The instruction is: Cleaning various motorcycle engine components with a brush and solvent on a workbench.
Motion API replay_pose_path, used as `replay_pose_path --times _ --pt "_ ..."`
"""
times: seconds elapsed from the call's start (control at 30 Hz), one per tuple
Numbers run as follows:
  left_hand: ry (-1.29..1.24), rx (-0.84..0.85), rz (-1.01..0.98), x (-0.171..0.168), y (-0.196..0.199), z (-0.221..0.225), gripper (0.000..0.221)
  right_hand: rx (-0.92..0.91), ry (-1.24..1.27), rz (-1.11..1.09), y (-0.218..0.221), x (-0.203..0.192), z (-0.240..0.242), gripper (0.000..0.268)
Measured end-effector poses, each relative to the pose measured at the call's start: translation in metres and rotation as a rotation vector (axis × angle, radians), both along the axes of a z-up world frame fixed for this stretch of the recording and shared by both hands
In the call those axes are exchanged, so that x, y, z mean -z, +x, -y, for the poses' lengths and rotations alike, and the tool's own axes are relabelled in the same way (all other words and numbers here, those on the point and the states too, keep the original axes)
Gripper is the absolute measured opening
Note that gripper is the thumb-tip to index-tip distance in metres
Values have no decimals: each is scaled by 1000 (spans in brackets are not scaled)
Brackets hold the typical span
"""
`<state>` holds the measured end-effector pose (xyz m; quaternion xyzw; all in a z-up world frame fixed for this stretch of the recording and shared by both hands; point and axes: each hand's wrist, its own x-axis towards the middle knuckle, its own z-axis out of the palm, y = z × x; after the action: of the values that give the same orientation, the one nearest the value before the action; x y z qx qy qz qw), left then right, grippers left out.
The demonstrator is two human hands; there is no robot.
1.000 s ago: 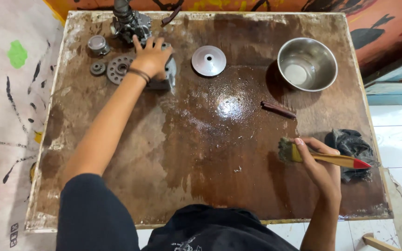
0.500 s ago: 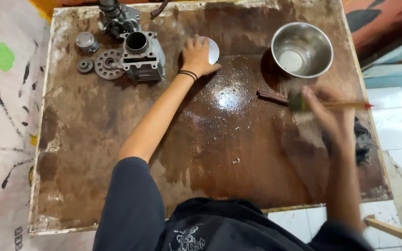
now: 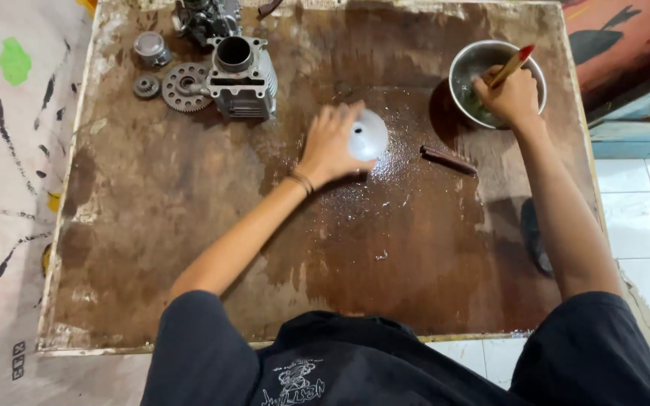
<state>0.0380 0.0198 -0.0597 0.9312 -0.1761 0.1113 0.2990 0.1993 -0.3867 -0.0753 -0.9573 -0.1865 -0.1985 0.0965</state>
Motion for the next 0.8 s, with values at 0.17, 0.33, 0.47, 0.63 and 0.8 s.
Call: replay_pose_path --times 0.17,0.33,0.47,0.63,0.8 --pt "15 82 27 -1 -51 5 117 -109 171 -58 -57 -88 -45 25" --pt "27 148 99 12 -68 5 110 -285 445 -102 -129 -133 -122 21" --pt "30 151 143 11 -68 -1 105 -455 341 -298 -178 -119 -184 23" --pt "12 31 125 17 -66 5 109 -444 296 -236 -197 -85 -208 21" --pt "0 14 75 10 -71 7 114 -444 317 -201 -188 -86 -210 22"
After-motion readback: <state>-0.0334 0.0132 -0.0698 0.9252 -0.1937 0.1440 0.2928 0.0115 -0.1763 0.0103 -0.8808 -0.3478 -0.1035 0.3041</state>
